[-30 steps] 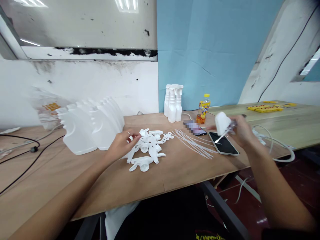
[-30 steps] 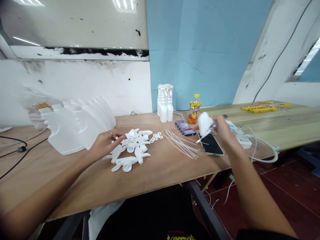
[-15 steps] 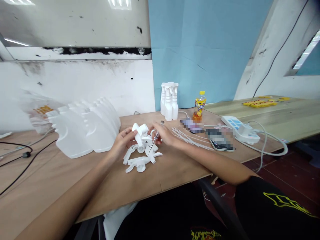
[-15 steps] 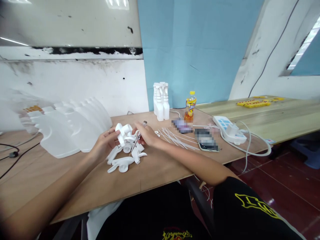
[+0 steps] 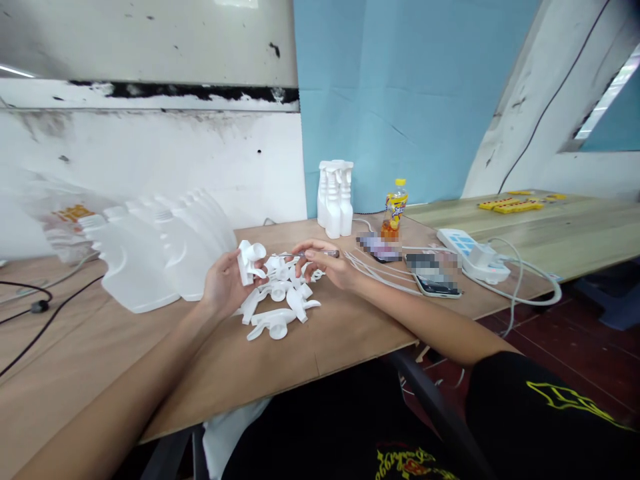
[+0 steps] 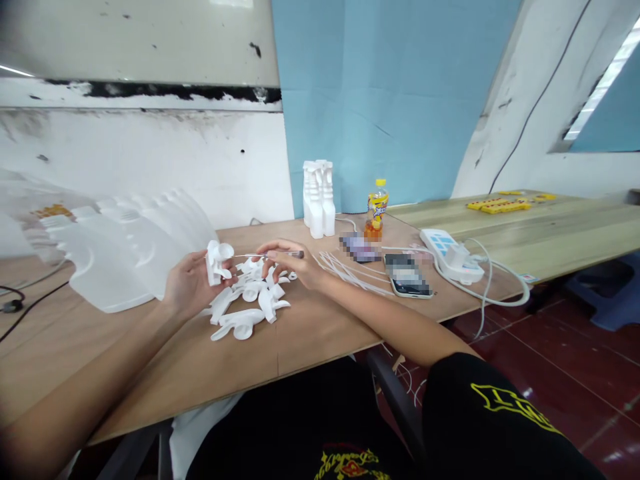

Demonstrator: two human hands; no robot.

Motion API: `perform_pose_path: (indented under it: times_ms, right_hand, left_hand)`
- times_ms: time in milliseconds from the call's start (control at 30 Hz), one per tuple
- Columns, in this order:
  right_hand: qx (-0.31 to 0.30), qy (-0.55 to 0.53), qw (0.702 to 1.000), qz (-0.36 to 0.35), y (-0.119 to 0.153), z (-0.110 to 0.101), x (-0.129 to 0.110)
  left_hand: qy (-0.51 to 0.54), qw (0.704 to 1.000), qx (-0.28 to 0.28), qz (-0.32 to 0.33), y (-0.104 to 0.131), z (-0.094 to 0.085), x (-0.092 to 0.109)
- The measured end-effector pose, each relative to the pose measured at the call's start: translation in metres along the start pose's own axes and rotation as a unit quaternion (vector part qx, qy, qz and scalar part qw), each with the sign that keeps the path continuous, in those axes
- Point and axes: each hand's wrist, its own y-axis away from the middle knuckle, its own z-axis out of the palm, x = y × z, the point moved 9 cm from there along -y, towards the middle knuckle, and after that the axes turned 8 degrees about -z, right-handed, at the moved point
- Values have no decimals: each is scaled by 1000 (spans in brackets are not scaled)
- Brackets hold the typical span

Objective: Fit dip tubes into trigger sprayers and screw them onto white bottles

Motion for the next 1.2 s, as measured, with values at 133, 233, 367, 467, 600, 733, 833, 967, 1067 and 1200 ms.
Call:
perform_pose_path:
  times_ms: [133, 233, 367, 467, 600, 733, 833, 967, 1067, 1200]
  right_hand:
    - [-33, 54, 998, 11, 5, 9, 4]
    - [-34, 110, 993, 1, 8, 11, 1]
    - [-12, 143, 989, -38, 10, 8, -13]
    - [-16, 202, 978, -41, 11, 6, -16]
    - [-108, 354, 921, -125, 13, 21, -23]
    - [-233, 442, 838, -218, 21, 44, -28]
    - [-260, 431, 835, -224, 22, 50, -33]
    - [-257, 359, 879, -182, 20, 53, -36]
    - [-237, 313, 910, -131, 16, 48, -31]
    - [-241, 286, 921, -107, 15, 41, -22]
  left_hand:
    - [-26, 999, 17, -29, 0, 2, -12]
    - [-29, 999, 24, -32, -2, -1, -19]
    - [-27, 999, 26, -20, -4, -6, -22]
    - [-39, 999, 11, -25, -5, -4, -24]
    - [-96, 995, 9, 1, -4, 1, -21]
    - [-160, 986, 45, -14, -4, -5, -25]
    - [-179, 982, 38, -43, -4, -7, -27]
    - [-126, 989, 0, -81, -2, -3, -25]
    - [-118, 987, -4, -104, 0, 0, -27]
    - [-199, 977, 7, -75, 1, 4, -29]
